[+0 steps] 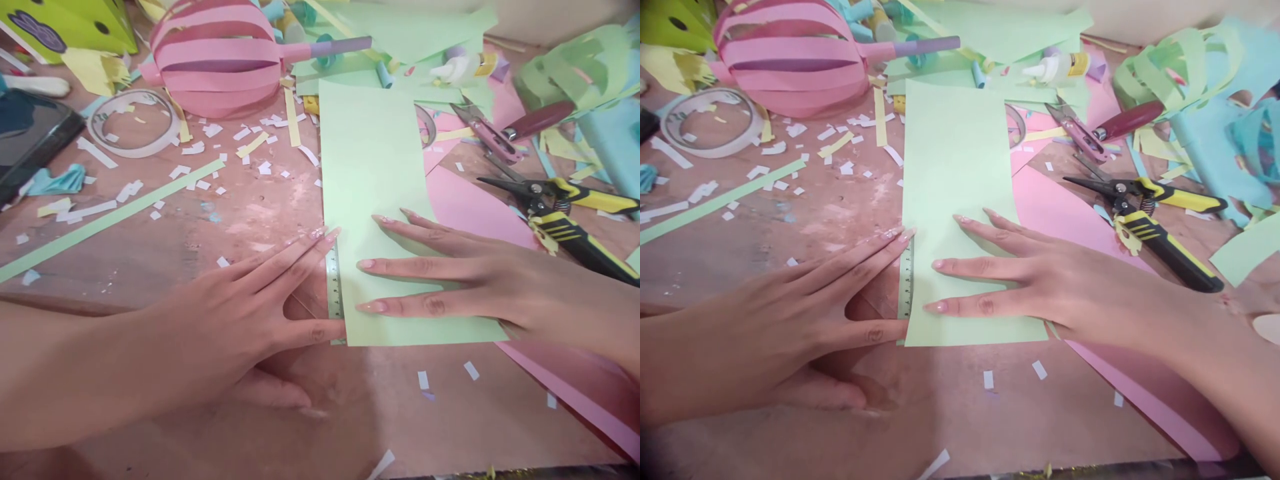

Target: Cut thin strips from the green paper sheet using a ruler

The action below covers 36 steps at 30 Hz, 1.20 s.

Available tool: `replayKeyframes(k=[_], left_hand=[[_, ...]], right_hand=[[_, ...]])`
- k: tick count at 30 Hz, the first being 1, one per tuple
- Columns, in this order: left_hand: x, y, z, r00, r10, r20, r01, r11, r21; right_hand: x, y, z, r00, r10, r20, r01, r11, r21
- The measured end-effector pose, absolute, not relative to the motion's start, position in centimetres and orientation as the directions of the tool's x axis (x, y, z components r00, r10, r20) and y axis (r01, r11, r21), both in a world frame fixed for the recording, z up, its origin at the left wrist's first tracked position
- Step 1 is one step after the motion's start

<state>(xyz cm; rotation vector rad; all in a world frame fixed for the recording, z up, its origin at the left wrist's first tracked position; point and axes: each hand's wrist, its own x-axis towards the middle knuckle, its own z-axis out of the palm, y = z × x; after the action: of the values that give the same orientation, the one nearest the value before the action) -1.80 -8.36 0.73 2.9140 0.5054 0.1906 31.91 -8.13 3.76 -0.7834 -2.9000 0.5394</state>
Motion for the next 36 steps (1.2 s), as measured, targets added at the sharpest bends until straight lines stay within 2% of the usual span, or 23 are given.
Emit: replayKeyframes(k=[3, 7, 15, 36], left_hand=[[-1.7, -8.4, 0.8, 0.936, 0.336, 0.106, 0.31, -0.928, 0.205], [-1.6, -8.3, 0.8, 0.931, 0.353, 0.097, 0.323, -0.917, 0.235], [-1.7, -8.3, 0.8, 0.929, 0.36, 0.08, 0.33, -0.908, 0.258], [-1.9, -8.5, 0.5, 0.918, 0.389, 0.082, 0.355, -0.894, 0.273]], right_hand=[[32.4, -8.2, 3.7, -0.915, 0.402, -0.027, 0.389, 0.864, -0.32], [32.8, -8.2, 3.5, -0.924, 0.382, -0.016, 0.369, 0.88, -0.301], [32.5, -8.0, 3.2, -0.925, 0.379, 0.036, 0.336, 0.859, -0.386], [32.9, -7.8, 2.6, -0.925, 0.378, 0.043, 0.322, 0.838, -0.44]])
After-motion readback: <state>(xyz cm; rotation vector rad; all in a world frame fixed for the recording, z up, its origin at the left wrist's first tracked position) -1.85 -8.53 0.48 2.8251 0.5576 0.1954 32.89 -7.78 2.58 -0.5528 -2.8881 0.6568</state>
